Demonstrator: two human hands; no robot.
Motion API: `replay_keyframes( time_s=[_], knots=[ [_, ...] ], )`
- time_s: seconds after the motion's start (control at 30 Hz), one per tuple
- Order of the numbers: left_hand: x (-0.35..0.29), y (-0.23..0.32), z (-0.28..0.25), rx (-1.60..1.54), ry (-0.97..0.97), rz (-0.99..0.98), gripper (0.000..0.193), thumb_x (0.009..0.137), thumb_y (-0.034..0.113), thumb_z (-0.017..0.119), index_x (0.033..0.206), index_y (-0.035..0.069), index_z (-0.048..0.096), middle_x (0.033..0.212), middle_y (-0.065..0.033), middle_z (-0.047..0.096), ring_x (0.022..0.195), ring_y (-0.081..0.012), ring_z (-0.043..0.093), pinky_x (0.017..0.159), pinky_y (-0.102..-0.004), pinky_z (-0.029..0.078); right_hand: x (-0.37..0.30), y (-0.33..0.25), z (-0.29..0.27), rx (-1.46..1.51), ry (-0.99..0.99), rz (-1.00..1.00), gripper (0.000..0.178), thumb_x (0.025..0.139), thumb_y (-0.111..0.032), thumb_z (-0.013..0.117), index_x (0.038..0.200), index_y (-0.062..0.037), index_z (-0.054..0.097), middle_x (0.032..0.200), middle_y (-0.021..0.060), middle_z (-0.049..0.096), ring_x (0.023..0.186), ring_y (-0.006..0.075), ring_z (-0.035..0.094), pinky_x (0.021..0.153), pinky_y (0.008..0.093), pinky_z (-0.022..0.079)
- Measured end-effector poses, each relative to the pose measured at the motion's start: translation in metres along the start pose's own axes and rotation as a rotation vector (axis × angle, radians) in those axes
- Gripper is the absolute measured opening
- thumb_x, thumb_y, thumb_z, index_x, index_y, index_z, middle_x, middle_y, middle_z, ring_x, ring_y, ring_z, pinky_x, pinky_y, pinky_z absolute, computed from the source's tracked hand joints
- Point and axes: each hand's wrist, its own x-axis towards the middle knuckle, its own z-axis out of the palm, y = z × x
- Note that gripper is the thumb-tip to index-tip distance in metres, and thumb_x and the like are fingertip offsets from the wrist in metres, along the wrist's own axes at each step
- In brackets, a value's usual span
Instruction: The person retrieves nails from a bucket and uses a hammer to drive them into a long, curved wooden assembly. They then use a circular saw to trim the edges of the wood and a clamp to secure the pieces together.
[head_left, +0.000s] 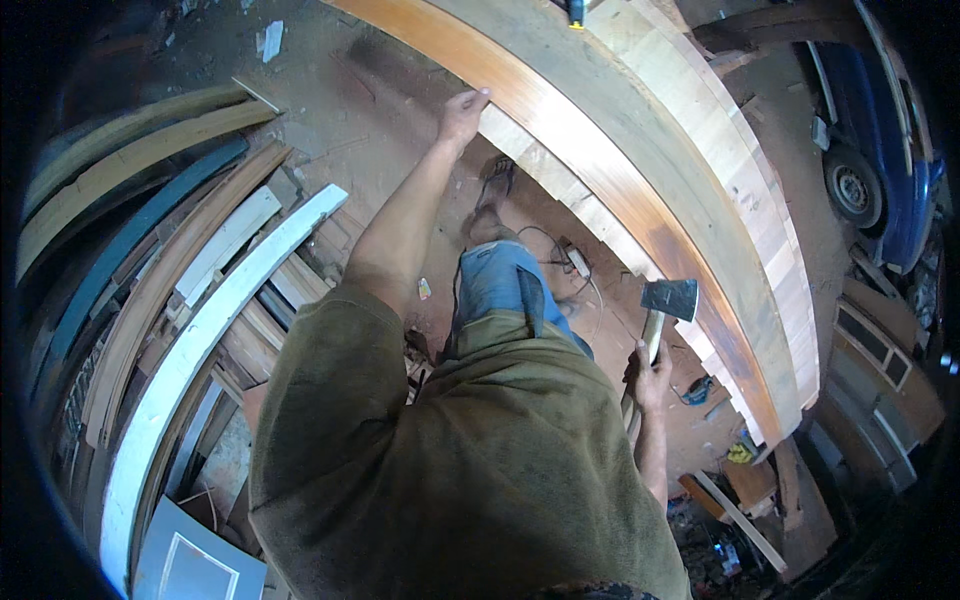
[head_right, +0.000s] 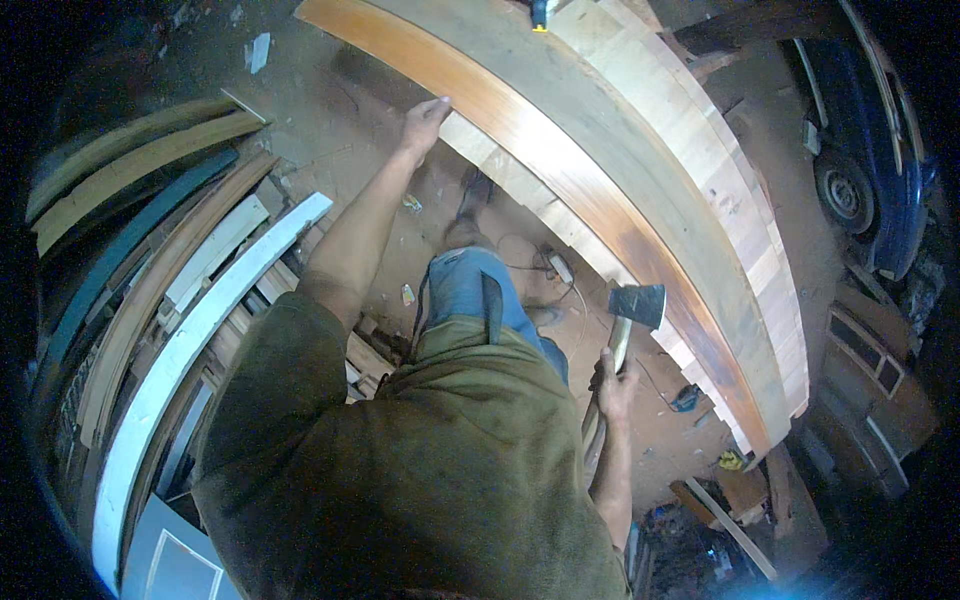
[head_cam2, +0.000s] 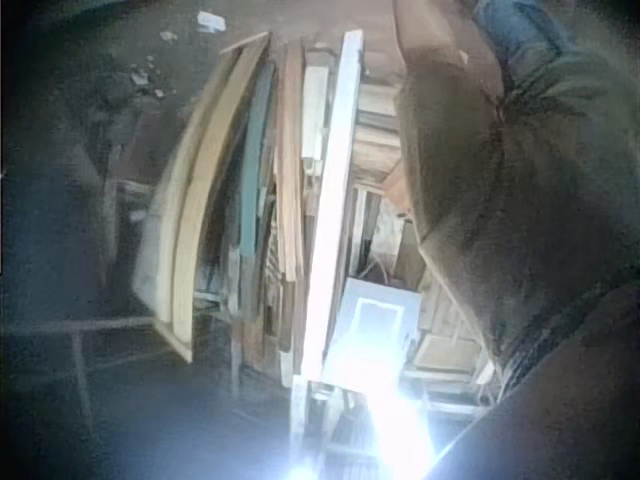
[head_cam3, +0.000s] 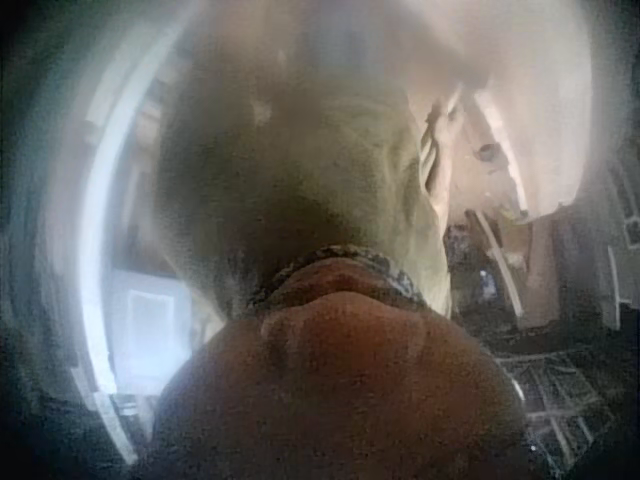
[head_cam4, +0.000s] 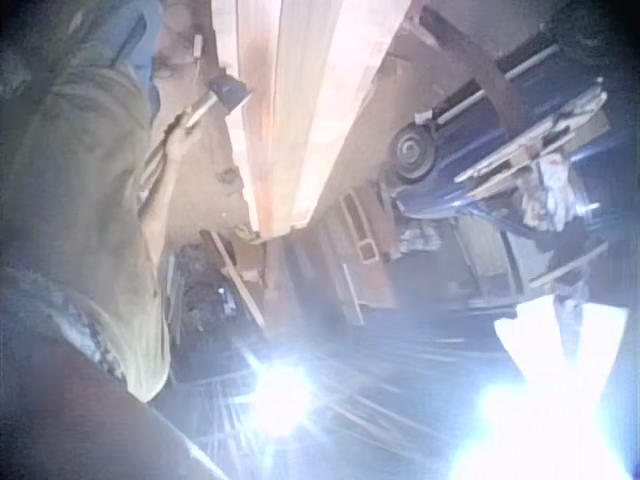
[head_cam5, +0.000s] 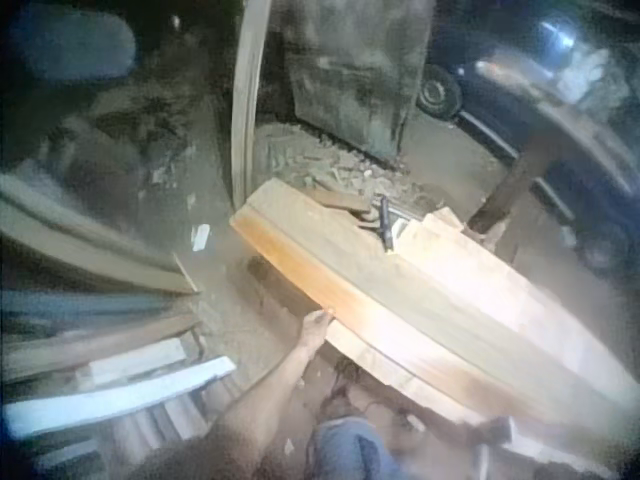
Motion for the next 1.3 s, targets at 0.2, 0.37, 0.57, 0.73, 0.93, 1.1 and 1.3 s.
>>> replay_keyframes(
  time_s=[0.2, 0.37, 0.57, 0.73, 0.93, 1.1, 1.3],
  knots=[
    [0.017, -0.003, -0.005, -0.227, -0.147, -0.265, 0.037, 0.097, 0.036, 0.068, 0.103, 0.001, 0.073, 0.094, -0.0003, 0.071, 0.086, -0.0092, 0.06, 0.078, -0.0282, 0.05, 0.025, -0.095, 0.051, -0.31, -0.116, -0.091, 0.032, 0.1, -0.031, 0.063, 0.11, -0.0022, 0.055, 0.073, 0.0017, 0.056, 0.056, 0.0091, 0.054, 0.048, 0.0264, 0.046],
    [0.022, -0.021, 0.006, -0.235, -0.103, -0.117, 0.036, 0.096, 0.035, 0.068, 0.094, -0.001, 0.07, 0.081, -0.0008, 0.066, 0.075, -0.0101, 0.054, 0.07, -0.0293, 0.047, 0.047, -0.134, 0.085, -0.476, -0.187, -0.091, 0.05, 0.101, -0.031, 0.062, 0.139, -0.0021, 0.049, 0.073, 0.0007, 0.054, 0.057, 0.0076, 0.052, 0.051, 0.0253, 0.046],
    [0.017, -0.033, 0.009, -0.179, -0.042, -0.013, 0.037, 0.096, 0.036, 0.067, 0.094, -0.002, 0.068, 0.079, -0.005, 0.065, 0.073, -0.0122, 0.054, 0.069, -0.0319, 0.047, 0.065, -0.184, 0.123, -0.973, -0.144, -0.175, 0.052, 0.096, -0.028, 0.065, 0.133, 0.0054, 0.053, 0.094, 0.0269, 0.068, 0.075, 0.0326, 0.068, 0.07, 0.0403, 0.053],
    [0.015, -0.037, 0.016, -0.155, -0.037, 0.101, 0.035, 0.098, 0.035, 0.064, 0.103, 0.001, 0.066, 0.083, -0.0088, 0.068, 0.076, -0.0133, 0.057, 0.072, -0.0327, 0.049, 0.103, -0.152, 0.139, -0.898, -0.076, -0.636, 0.046, 0.087, -0.019, 0.072, 0.127, -0.0011, 0.057, 0.103, 0.0251, 0.065, 0.089, 0.0404, 0.067, 0.075, 0.0467, 0.054],
    [0.015, -0.045, 0.019, -0.204, -0.02, 0.166, 0.036, 0.098, 0.038, 0.063, 0.108, 0.004, 0.069, 0.091, -0.0148, 0.071, 0.082, -0.0184, 0.066, 0.075, -0.0346, 0.051, 0.137, -0.144, 0.176, -1.038, -0.226, -0.67, 0.042, 0.085, -0.017, 0.074, 0.121, -0.0035, 0.057, 0.101, 0.0208, 0.061, 0.089, 0.0412, 0.064, 0.075, 0.0481, 0.053],
    [0.006, -0.044, 0.022, -0.202, 0.073, 0.128, 0.038, 0.096, 0.039, 0.067, 0.098, 0.002, 0.072, 0.077, -0.0122, 0.07, 0.069, -0.0154, 0.064, 0.066, -0.0327, 0.05, 0.158, -0.127, 0.194, -0.963, -0.232, -0.724, 0.044, 0.086, -0.017, 0.075, 0.122, -0.0028, 0.055, 0.102, 0.0214, 0.061, 0.087, 0.0407, 0.064, 0.074, 0.0462, 0.053],
    [0.009, -0.04, 0.02, -0.277, 0.111, 0.209, 0.042, 0.1, 0.032, 0.065, 0.074, 0.0, 0.055, 0.06, -0.0059, 0.04, 0.062, -0.0097, 0.036, 0.054, -0.034, 0.037, 0.167, -0.135, 0.2, -0.896, -0.272, -0.852, 0.043, 0.086, -0.011, 0.076, 0.121, 0.0006, 0.054, 0.102, 0.0206, 0.059, 0.089, 0.0365, 0.065, 0.074, 0.044, 0.054]
  ],
)
